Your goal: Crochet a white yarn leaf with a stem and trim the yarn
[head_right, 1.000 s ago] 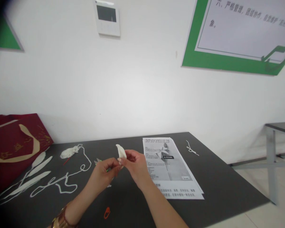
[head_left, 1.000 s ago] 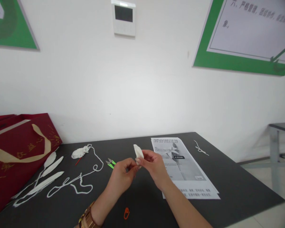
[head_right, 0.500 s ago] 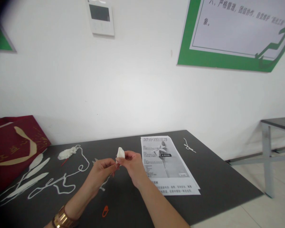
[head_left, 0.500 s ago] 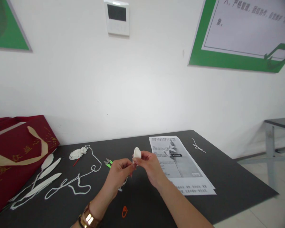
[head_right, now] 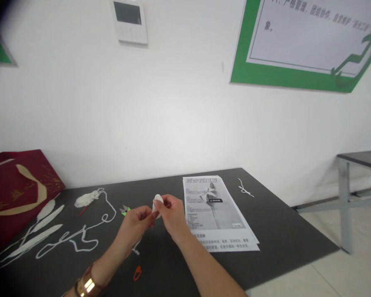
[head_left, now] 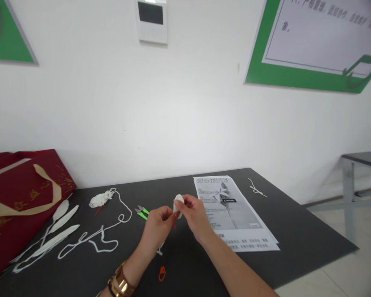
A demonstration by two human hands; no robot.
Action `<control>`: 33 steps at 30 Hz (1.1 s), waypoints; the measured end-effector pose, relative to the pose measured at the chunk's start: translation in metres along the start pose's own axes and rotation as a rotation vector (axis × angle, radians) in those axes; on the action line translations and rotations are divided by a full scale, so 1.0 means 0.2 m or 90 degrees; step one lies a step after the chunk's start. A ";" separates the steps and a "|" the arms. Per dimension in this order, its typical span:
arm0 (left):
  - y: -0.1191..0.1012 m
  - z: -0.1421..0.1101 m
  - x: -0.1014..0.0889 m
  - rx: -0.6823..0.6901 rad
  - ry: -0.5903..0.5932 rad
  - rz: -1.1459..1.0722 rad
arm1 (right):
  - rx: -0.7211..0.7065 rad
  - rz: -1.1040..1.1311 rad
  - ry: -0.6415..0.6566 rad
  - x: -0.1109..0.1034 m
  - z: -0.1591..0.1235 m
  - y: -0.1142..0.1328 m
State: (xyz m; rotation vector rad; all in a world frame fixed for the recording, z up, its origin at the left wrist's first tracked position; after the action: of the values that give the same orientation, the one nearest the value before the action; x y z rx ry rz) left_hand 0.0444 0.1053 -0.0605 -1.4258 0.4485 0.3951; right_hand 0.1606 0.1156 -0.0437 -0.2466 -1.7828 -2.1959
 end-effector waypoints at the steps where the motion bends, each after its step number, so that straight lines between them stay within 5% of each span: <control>1: 0.01 0.00 0.01 -0.010 0.013 -0.002 | -0.009 -0.012 -0.008 -0.01 0.00 0.00; 15: -0.03 -0.03 0.09 -0.022 0.131 -0.001 | -0.211 -0.208 -0.057 -0.03 -0.06 0.20; 23: -0.08 -0.07 0.09 0.040 0.031 0.170 | -0.122 -0.064 -0.086 -0.07 -0.03 0.11; 30: -0.04 0.01 0.01 0.046 -0.003 0.003 | 0.034 0.043 0.060 0.06 -0.01 -0.01; 33: -0.05 0.04 -0.04 0.071 0.061 0.002 | 0.062 0.019 0.064 0.07 -0.01 -0.05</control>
State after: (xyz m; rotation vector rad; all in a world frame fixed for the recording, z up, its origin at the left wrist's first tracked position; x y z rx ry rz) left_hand 0.0435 0.1117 -0.0464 -1.3398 0.5421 0.3011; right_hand 0.1447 0.1134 -0.0496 -0.1377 -1.8126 -2.0567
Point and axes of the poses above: each hand's wrist, its own z-axis towards the middle knuckle, its own x-axis out of the palm, y = z × x, the point moved 9 cm from there along z, towards the middle knuckle, and after that the axes turned 14 degrees about z, right-handed, at the moved point
